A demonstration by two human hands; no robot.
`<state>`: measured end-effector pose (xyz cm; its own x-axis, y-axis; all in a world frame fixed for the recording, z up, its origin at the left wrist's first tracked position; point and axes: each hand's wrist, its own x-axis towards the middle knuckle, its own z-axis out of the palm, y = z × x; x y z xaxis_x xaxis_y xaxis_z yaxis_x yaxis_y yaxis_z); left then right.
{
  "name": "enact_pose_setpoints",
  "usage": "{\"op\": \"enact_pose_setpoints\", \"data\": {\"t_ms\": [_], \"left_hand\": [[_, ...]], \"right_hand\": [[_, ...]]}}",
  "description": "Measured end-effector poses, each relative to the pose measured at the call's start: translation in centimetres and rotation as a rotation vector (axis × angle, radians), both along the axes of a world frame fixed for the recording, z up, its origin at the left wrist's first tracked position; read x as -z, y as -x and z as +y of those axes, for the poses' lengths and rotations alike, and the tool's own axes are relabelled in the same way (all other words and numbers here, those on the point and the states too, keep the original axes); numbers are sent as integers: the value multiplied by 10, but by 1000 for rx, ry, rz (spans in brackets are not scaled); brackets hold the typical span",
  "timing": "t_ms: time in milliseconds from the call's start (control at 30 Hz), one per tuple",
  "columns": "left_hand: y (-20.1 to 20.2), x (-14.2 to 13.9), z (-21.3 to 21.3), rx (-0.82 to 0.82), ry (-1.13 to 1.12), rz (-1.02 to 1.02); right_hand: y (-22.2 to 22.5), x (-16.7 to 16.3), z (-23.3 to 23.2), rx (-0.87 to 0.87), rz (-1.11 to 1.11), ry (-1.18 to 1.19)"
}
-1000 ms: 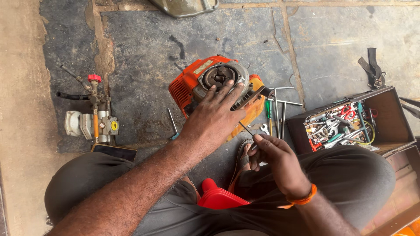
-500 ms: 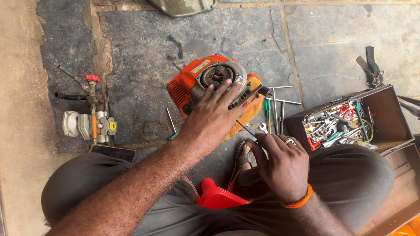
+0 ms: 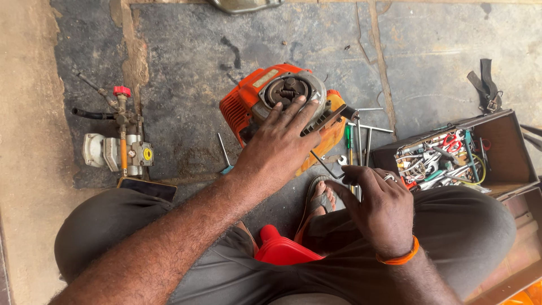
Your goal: The person uses a screwdriver to loosen and remove screws from the side of a small orange engine. They then lift the engine cover off and set it aside. The person continues to remove additional screws from the engine body.
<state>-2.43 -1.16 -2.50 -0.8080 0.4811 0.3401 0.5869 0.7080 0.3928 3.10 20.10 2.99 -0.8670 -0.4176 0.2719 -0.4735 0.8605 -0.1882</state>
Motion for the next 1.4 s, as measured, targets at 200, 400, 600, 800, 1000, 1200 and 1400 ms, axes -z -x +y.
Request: {"op": "enact_pose_setpoints", "data": {"t_ms": [200, 400, 600, 800, 1000, 1200, 1400], "left_hand": [[2, -2, 1, -8, 62, -28], [0, -5, -2, -3, 23, -42], [1, -15, -7, 39, -43, -87], [5, -34, -21, -9, -81, -311], [5, -36, -25, -31, -76, -226], [3, -30, -24, -38, -99, -209], [5, -32, -22, -36, -46, -226]], "right_hand": [[0, 10, 1, 19, 25, -54], [4, 35, 5, 389, -1103, 1133], [-3, 16, 9, 95, -299, 170], [-3, -4, 0, -127, -30, 3], [-6, 9, 2, -107, 56, 38], [15, 38, 9, 422, -765, 902], [15, 18, 17, 214, -867, 838]]}}
